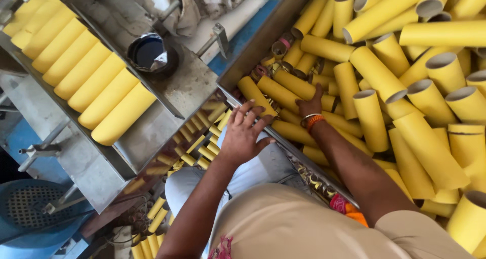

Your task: The person repeatedly picks up yellow cylindrical objects from a pile, places them onto a conveyor belt, and then collects them as they exit the machine. The person handles the cylinders by hand throughout the process.

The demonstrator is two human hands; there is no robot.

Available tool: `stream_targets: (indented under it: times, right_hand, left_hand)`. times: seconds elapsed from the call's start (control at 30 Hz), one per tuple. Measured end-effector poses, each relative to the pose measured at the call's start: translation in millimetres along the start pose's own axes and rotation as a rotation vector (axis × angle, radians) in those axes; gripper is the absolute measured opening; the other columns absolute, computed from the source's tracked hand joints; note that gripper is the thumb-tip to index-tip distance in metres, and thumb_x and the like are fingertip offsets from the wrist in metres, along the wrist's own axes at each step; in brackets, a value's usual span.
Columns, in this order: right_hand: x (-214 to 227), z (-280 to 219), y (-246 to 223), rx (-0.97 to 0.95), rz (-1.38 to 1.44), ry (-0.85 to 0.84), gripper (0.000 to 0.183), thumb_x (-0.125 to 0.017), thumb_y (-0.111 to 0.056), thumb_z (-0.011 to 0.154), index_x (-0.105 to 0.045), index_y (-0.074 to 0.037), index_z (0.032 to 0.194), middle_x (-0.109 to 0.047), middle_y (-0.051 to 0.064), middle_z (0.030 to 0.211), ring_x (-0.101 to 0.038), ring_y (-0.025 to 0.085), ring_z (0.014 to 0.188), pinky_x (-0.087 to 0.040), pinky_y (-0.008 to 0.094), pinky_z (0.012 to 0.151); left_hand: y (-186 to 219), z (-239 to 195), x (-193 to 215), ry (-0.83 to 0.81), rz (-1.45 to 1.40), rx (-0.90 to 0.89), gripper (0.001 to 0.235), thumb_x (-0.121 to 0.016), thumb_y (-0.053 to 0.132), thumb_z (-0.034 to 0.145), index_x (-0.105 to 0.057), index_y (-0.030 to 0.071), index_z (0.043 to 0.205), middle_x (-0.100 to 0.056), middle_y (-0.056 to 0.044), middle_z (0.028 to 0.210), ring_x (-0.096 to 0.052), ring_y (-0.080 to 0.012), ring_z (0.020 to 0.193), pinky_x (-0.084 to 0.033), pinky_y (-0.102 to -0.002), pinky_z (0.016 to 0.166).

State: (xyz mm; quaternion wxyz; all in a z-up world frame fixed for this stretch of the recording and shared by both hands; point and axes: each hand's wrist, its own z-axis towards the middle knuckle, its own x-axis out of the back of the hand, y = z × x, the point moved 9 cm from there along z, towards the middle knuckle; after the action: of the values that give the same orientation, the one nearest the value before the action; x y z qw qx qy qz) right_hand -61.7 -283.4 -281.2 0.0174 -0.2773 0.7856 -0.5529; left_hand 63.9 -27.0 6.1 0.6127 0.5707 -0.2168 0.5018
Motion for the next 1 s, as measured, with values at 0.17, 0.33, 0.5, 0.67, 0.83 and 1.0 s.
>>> stream_targets:
  times: [0.17,0.33,0.5,0.67,0.83,1.0]
  right_hand:
    - [-9.1,-3.0,-69.5,0.789,-0.186,0.094,0.100,-0.076,0.010,0.083,-0.018,-0.004,0.164,-0.044,0.030,0.154,-0.053,0.041,0.135,-0.049,0.045,0.105]
    - [-3.8,-1.3,-143.9,0.856,-0.568,0.073,0.046,-0.066,-0.002,0.095,-0.059,-0.011,0.139,-0.074,0.019,0.110,-0.073,0.035,0.098,-0.058,0.043,0.089]
    - [1.6,-66.9,-263.6,1.126,-0.782,-0.090,0.029,-0.064,-0.001,0.101,-0.068,-0.006,0.129,-0.073,0.021,0.116,-0.071,0.036,0.100,-0.058,0.045,0.088]
    - [35.1,-147.4,-374.4,1.290,-0.437,-0.109,0.019,-0.065,0.006,0.112,-0.064,0.002,0.131,-0.070,0.017,0.122,-0.069,0.023,0.109,-0.056,0.032,0.099]
    - [6.7,-163.5,-408.6,1.060,0.269,-0.424,0.025,-0.064,0.006,0.110,-0.057,0.000,0.134,-0.069,0.007,0.120,-0.065,0.011,0.099,-0.053,0.023,0.094]
    - [-103.0,-168.7,-381.4,0.855,0.486,-0.667,0.029,-0.066,0.013,0.109,-0.059,0.001,0.135,-0.069,0.009,0.124,-0.067,0.012,0.103,-0.055,0.025,0.097]
  left_hand:
    - [-4.3,-3.4,-6.9,0.014,-0.009,-0.005,0.060,-0.081,0.046,0.079,-0.065,0.020,0.130,-0.056,-0.007,0.138,-0.039,-0.0337,0.142,-0.032,-0.058,0.117]
    - [-6.9,-3.2,-9.7,0.015,-0.046,-0.010,0.066,-0.079,0.046,0.080,-0.063,0.017,0.138,-0.054,-0.009,0.142,-0.039,-0.0335,0.142,-0.034,-0.056,0.116]
    - [-8.3,-2.4,-19.5,-0.014,-0.038,0.008,0.064,-0.077,0.048,0.083,-0.061,0.017,0.136,-0.053,-0.008,0.148,-0.037,-0.0298,0.148,-0.034,-0.054,0.120]
    - [-4.2,-6.6,-19.7,0.006,0.034,-0.003,0.070,-0.078,0.047,0.078,-0.057,0.015,0.137,-0.050,-0.011,0.147,-0.034,-0.0312,0.149,-0.032,-0.054,0.116]
    - [-11.5,-46.1,8.2,0.150,-0.157,0.009,0.057,-0.078,0.041,0.086,-0.063,0.016,0.134,-0.058,-0.008,0.141,-0.054,-0.0309,0.128,-0.041,-0.050,0.110]
    - [-40.6,-119.9,77.0,0.399,-0.055,0.127,0.026,-0.076,0.043,0.102,-0.067,0.021,0.112,-0.065,-0.001,0.114,-0.065,-0.0242,0.114,-0.050,-0.040,0.093]
